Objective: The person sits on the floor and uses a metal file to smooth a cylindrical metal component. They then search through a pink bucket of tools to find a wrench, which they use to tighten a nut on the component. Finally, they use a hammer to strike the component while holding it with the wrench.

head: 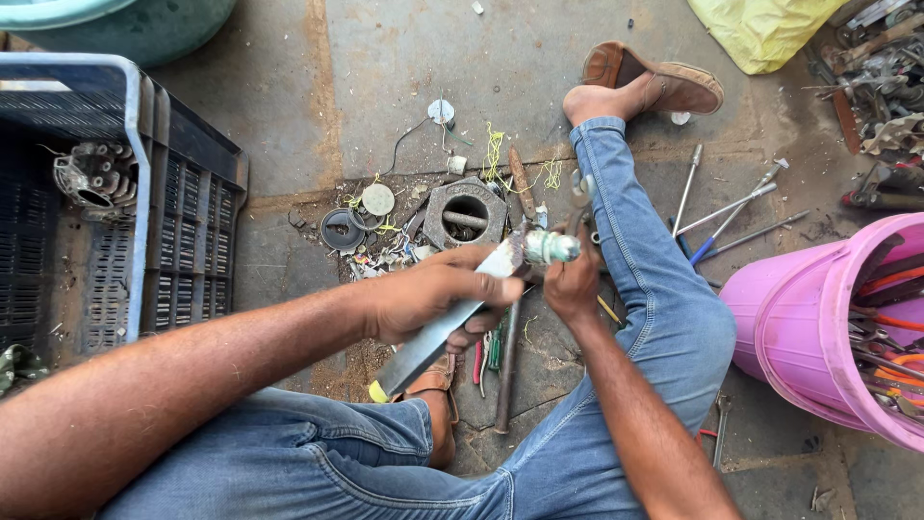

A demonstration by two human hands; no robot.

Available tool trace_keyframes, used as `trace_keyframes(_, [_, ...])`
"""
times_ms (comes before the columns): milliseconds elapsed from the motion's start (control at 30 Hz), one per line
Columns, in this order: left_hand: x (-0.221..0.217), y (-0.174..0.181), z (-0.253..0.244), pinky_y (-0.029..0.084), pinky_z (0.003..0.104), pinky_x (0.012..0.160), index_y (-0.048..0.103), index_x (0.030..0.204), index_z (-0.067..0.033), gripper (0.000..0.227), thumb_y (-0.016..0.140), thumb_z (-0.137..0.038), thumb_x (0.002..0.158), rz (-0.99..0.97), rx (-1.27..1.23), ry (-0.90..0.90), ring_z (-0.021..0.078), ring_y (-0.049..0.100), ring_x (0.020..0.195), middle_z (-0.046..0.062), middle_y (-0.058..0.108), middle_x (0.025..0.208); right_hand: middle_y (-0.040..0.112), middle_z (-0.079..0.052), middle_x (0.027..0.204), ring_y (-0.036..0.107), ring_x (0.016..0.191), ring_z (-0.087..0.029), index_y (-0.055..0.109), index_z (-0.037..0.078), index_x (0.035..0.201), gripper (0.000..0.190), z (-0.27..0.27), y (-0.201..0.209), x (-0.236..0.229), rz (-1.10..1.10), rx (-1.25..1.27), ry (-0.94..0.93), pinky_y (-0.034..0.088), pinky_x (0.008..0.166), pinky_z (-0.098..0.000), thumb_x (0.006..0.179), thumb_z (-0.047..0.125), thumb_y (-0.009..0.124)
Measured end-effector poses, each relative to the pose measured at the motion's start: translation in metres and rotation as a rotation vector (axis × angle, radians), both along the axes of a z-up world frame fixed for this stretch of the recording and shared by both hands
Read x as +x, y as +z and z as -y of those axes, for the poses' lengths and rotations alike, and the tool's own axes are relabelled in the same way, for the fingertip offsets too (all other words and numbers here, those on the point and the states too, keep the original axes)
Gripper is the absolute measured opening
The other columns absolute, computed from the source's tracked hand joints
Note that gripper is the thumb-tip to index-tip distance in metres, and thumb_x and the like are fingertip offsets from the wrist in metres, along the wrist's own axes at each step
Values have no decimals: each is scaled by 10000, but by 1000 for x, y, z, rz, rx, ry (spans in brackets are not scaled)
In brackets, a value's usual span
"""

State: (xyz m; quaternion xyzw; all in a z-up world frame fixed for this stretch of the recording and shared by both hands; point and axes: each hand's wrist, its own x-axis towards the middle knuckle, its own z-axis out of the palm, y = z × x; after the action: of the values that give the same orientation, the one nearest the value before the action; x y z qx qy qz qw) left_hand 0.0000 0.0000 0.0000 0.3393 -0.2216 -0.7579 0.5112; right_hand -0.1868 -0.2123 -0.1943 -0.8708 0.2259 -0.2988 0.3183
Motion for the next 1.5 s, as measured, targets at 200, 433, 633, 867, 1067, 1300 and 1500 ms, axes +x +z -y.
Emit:
trace_keyframes(200, [11, -15, 3, 547, 287, 558, 467, 1280, -102, 442, 605, -69, 861, 400, 131, 72, 145, 637, 673, 74, 630, 850, 620, -61, 680, 582, 550, -156, 610, -2, 983, 170, 1, -57, -33, -447, 651, -203, 468, 500, -347, 999, 162, 572])
trace_keyframes(433, [46, -14, 12, 612, 402, 637, 459, 1336, -123, 385, 519, -265, 983, 618, 353, 305, 205, 701, 749, 123, 670, 958, 621, -82, 828, 574, 601, -143, 554, 11, 1180, 227, 8, -18, -17, -65, 1337, -261, 495, 560, -315, 971, 101, 550])
trace_keyframes(633, [79, -42, -1, 568, 355, 779, 347, 1508, -110, 725, 696, -229, 884, 752, 402, 328, 204, 706, 905, 172, 714, 1086, 641, -126, 984, 565, 657, -123, 484, -8, 1510, 529, -2, 138, -75, 276, 1602, 36, 501, 619, -267, 985, 49, 520])
trace_keyframes(867, [97, -150, -37, 549, 368, 745, 671, 1325, 69, 481, 690, -255, 970, 795, 541, 171, 186, 646, 839, 203, 739, 1095, 661, -49, 1032, 530, 717, -101, 521, 33, 1507, 543, 35, 239, -204, 162, 452, -483, 433, 625, -239, 974, 47, 621])
trace_keyframes(1067, [57, -216, -48, 534, 380, 562, 419, 1558, -164, 636, 613, -222, 955, 403, 569, 423, 223, 610, 744, 127, 699, 1085, 717, -155, 1026, 662, 874, -221, 652, 43, 1359, 569, 122, 224, -314, -645, -46, -743, 519, 790, -360, 821, 127, 817])
trace_keyframes(1300, [12, -271, -33, 535, 320, 631, 509, 1345, 19, 515, 751, -199, 945, 475, 462, 520, 183, 625, 788, 122, 661, 1056, 764, -217, 1051, 737, 953, -376, 682, 88, 1356, 617, 227, 163, -366, -1126, -15, -696, 560, 851, -485, 795, 280, 852])
trace_keyframes(1500, [-1, -284, -33, 484, 290, 552, 537, 1346, -90, 450, 659, -281, 957, 378, 477, 588, 146, 609, 654, 65, 692, 842, 715, -153, 1014, 654, 899, -203, 699, 34, 1300, 341, 157, 198, -260, -539, -52, -484, 533, 816, -329, 985, 157, 743])
